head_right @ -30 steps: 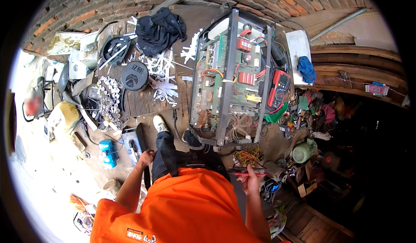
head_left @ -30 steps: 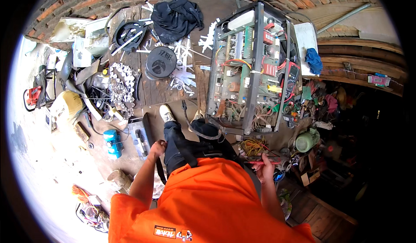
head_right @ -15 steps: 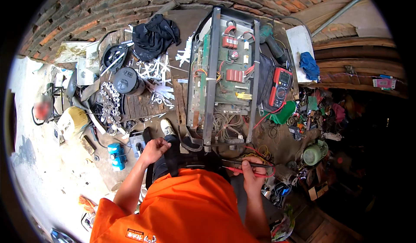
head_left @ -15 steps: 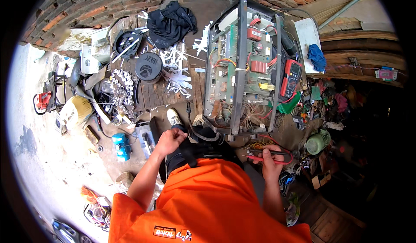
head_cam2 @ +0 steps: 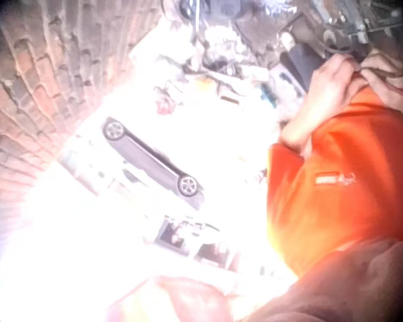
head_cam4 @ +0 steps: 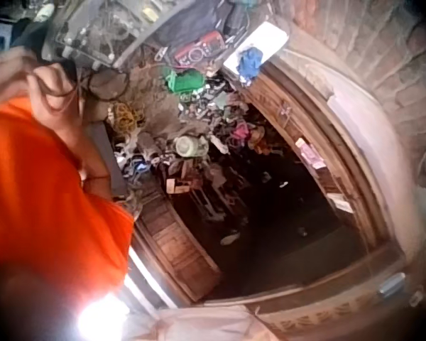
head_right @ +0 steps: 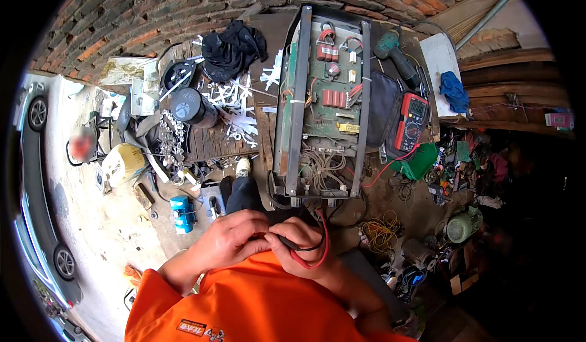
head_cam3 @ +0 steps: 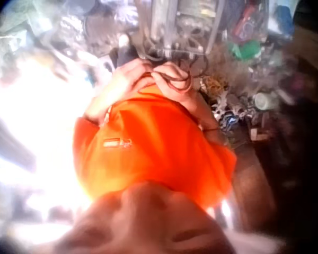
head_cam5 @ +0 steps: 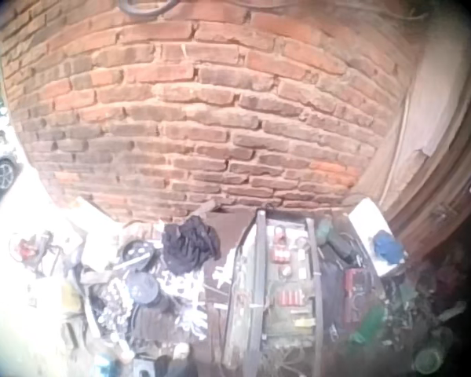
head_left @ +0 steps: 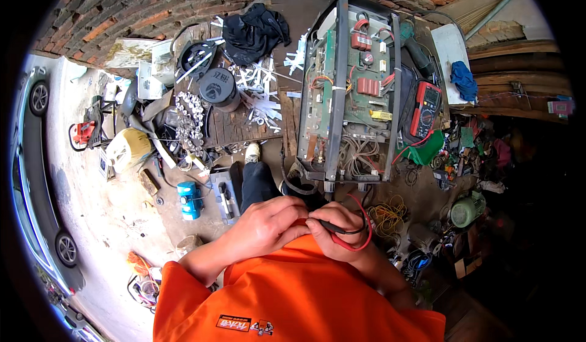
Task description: The person uses a multimeter to test various points on an open electronic device, likely a power supply unit. They repeatedly touch the multimeter probes to different wires and components on the circuit board while observing the readings on the multimeter display.
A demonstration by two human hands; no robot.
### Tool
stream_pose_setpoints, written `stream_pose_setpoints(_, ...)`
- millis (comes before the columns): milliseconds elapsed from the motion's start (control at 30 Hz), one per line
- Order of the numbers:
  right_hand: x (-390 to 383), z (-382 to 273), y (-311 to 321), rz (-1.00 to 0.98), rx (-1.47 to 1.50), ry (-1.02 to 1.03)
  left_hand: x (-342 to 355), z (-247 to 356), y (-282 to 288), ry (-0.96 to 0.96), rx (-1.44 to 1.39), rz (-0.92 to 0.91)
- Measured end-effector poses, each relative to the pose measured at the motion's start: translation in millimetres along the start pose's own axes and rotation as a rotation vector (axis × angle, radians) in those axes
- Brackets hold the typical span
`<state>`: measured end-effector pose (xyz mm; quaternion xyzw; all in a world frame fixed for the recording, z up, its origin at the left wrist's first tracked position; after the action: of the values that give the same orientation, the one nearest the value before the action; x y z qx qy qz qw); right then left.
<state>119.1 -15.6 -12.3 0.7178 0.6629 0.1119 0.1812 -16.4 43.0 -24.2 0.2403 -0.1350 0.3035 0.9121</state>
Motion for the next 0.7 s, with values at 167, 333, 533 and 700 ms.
stream_pose_setpoints(167,18.9,-9.6,-31.4,0.155,-0.126,-0.004,-5.8,-34.3,26.1,0.055,-0.071,-0.046)
stream_pose_setpoints(333,44.4,-7.6,-60.4,0.299,-0.368,-0.069,-4.7,-72.6,47.4,-0.038,-0.006,-0.133)
stream_pose_setpoints(533,50.6,2.4,-75.3,0.248,-0.471,-0.308,-3.5,-126.4,55.0,0.026,0.114,-0.011)
stream_pose_setpoints(700,53.0,5.0,-91.6,0.392,-0.387,-0.281,21.2,-174.0,42.7,0.006,0.041,0.335)
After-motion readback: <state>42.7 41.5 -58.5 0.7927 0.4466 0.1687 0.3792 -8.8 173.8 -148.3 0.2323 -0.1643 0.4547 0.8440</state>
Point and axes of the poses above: each hand's wrist, its own x-axis towards the middle knuckle, its own y-axis out of the back of the hand, z = x × y, the point moved 6 cm from there along x, towards the middle knuckle, and after that the axes turned 14 degrees about -y, right-handed, at the moved point
